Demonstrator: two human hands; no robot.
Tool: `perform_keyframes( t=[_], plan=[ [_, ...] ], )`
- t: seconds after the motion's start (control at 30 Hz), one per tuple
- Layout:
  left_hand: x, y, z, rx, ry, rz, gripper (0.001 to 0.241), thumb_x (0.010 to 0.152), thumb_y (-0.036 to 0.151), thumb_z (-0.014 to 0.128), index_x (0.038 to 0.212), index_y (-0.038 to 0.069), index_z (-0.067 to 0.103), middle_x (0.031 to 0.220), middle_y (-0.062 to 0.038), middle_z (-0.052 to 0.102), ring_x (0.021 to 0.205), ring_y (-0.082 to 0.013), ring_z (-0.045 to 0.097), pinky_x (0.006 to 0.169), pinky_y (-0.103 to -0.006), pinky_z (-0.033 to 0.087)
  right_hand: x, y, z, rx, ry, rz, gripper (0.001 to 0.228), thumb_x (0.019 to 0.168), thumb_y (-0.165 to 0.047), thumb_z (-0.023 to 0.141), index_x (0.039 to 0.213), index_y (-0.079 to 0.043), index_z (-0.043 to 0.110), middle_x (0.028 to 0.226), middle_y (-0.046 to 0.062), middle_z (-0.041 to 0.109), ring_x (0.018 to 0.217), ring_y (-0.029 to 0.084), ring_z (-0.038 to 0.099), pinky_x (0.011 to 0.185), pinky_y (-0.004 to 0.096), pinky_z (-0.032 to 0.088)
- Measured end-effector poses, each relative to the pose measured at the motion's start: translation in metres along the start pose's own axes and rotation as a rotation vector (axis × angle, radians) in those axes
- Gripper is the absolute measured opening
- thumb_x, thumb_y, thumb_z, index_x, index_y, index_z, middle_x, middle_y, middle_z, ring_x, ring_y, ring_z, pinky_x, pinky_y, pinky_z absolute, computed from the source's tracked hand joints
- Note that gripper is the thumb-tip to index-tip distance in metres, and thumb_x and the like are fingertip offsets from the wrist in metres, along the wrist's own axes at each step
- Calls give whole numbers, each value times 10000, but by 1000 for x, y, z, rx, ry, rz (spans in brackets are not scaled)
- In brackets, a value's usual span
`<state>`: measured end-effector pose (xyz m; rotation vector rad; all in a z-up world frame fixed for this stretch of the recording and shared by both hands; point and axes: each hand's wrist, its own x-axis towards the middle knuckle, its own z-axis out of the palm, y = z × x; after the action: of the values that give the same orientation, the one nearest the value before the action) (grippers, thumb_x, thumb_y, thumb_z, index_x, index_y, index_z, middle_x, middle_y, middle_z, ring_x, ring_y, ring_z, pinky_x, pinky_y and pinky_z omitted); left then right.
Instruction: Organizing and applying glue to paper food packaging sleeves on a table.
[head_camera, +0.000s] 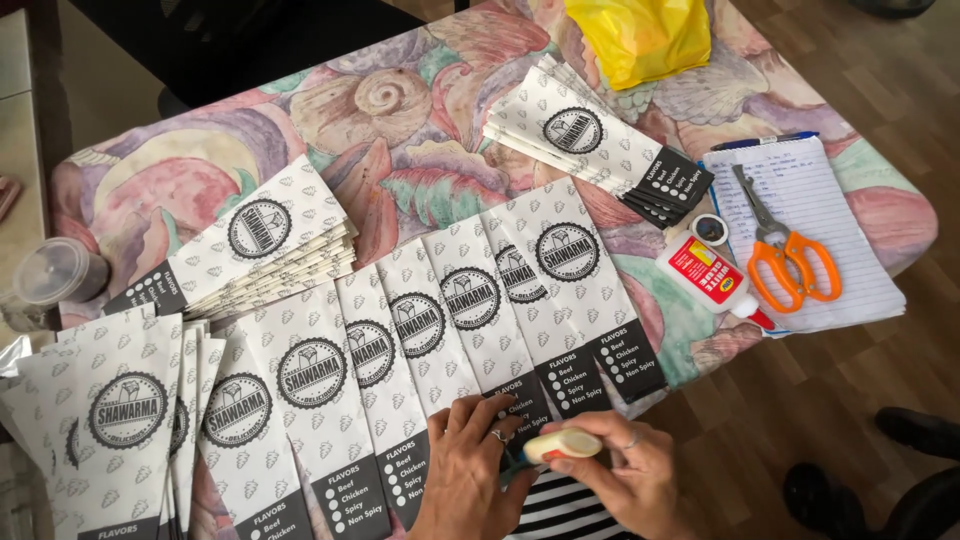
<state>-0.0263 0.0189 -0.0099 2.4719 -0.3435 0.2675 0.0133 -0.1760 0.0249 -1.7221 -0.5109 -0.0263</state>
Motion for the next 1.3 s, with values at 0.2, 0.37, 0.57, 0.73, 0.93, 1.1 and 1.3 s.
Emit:
perform_keyframes(
  t=[0.2, 0.37, 0.57, 0.73, 0.93, 1.1, 1.3],
  plan=[
    [4, 6, 3, -40, 110, -57, 304, 767, 226, 798, 1018, 70, 725, 1216, -65, 698, 1082, -317, 569, 828, -502, 378, -4, 0, -30, -101, 166, 33, 233, 796, -87, 792, 971, -4, 663, 913, 156, 837, 790, 198, 858, 672, 214, 707],
    [4, 9, 15, -63, 192, -126, 295, 690, 180, 808, 964, 97, 737, 1185, -27, 713, 1083, -289, 576, 836, -487, 370, -6, -1, -19, -8, 150, -5, 264, 796, -71, 797, 1010, 32, 682, 933, 203, 826, 825, 251, 870, 710, 255, 738],
    [6, 12, 8, -29, 213, -92, 231, 808, -5, 612, 969, 75, 757, 1172, -41, 727, 1059, -291, 583, 813, -465, 362, -8, 3, -1, -42, 67, 40, 251, 804, -125, 815, 1004, -19, 706, 947, 129, 852, 794, 161, 853, 608, 180, 667],
    [4, 12, 16, -9, 264, -33, 158, 890, 28, 607, 957, 41, 750, 1189, -52, 727, 1113, -335, 571, 831, -482, 362, -15, 20, -16, 28, 116, 14, 259, 805, -65, 803, 1017, 5, 669, 946, 196, 834, 848, 272, 875, 711, 265, 733],
    [7, 19, 14, -29, 217, -56, 243, 833, -17, 593, 984, 55, 770, 1194, -60, 732, 1086, -315, 571, 834, -491, 358, -28, 32, -37, 135, 261, 136, 283, 780, 43, 765, 1029, 76, 636, 966, 285, 768, 911, 345, 821, 796, 370, 718],
    [-12, 8, -8, 66, 316, -132, 96, 910, 126, 689, 999, 116, 723, 1100, -55, 768, 1023, -271, 642, 837, -430, 410, -25, 22, -23, 210, 254, 98, 260, 803, 1, 765, 1019, 48, 628, 893, 207, 721, 917, 387, 830, 798, 433, 736],
    [-40, -12, -23, 21, 190, -93, 276, 815, 204, 724, 1047, 55, 730, 1239, -87, 702, 1062, -315, 590, 841, -502, 383, -15, 12, 11, 216, 107, 10, 288, 789, 10, 789, 1035, 49, 644, 917, 203, 785, 874, 339, 856, 790, 382, 752]
  ],
)
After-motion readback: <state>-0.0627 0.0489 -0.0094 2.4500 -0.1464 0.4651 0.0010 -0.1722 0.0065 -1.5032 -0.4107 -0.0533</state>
